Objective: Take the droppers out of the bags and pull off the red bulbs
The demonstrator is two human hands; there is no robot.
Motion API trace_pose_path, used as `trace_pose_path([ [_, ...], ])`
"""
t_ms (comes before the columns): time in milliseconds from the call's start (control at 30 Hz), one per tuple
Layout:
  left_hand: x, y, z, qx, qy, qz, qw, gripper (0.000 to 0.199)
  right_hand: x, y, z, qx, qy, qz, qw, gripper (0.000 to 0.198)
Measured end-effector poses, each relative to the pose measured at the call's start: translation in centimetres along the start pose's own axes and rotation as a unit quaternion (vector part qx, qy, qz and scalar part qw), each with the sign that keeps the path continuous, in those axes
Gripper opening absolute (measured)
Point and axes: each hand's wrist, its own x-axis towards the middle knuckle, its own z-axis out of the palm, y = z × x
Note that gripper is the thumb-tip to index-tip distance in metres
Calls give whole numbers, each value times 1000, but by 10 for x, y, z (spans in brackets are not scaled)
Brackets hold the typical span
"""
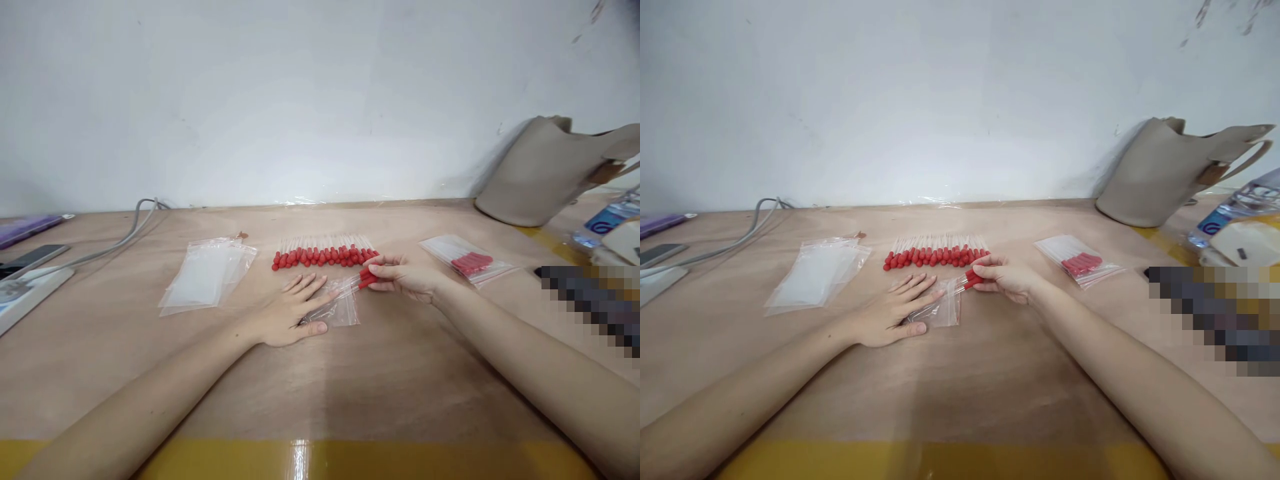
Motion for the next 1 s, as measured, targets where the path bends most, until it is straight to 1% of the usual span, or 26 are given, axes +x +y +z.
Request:
trace_pose_path([
  [67, 0, 0, 1, 1, 5, 7, 1000, 63, -2, -4, -2, -36, 3, -34, 999, 6],
  [167, 0, -1, 1, 6, 7, 9, 1000, 64, -12, -21, -14, -128, 6, -103, 986, 16],
  [233, 0, -1, 2, 10, 6, 8, 1000, 64, -22, -38, -24, -178, 23, -162, 970, 22],
  [300, 0, -2, 2, 13, 8, 10, 1000, 63, -28, -53, -30, -190, 61, -251, 947, 21],
  [367, 1, -2, 4, 14, 12, 13, 1000, 63, -27, -62, -29, -194, 113, -337, 914, 18],
  [433, 1, -3, 5, 12, 16, 14, 1000, 62, -15, -65, -22, -213, 155, -408, 874, 16],
  [500, 1, -3, 5, 9, 18, 13, 1000, 61, 4, -62, -10, -284, 169, -457, 826, 15],
  [533, 1, -3, 5, 7, 16, 12, 1000, 60, 15, -59, -4, -350, 157, -473, 794, 14],
  [600, 1, -3, 4, 6, 8, 9, 1000, 57, 36, -52, 10, -484, 121, -494, 712, 15],
  [667, 1, -2, 3, 5, 1, 7, 1000, 56, 52, -44, 22, -578, 90, -489, 646, 21],
  [700, 1, -2, 3, 5, 0, 6, 1000, 55, 58, -40, 28, -619, 77, -476, 620, 24],
  [767, 1, -2, 2, 5, 2, 6, 1000, 56, 66, -34, 36, -683, 50, -446, 577, 27],
  [833, 1, -2, 3, 5, 3, 8, 1000, 56, 69, -29, 40, -722, 24, -430, 542, 26],
  [867, 1, -2, 3, 5, 3, 9, 1000, 56, 70, -27, 41, -733, 14, -427, 530, 25],
  [933, 1, -2, 3, 5, 4, 10, 1000, 56, 70, -23, 42, -742, 6, -423, 519, 24],
  [1000, 1, -2, 3, 3, 4, 10, 1000, 56, 69, -21, 42, -744, 5, -415, 523, 22],
])
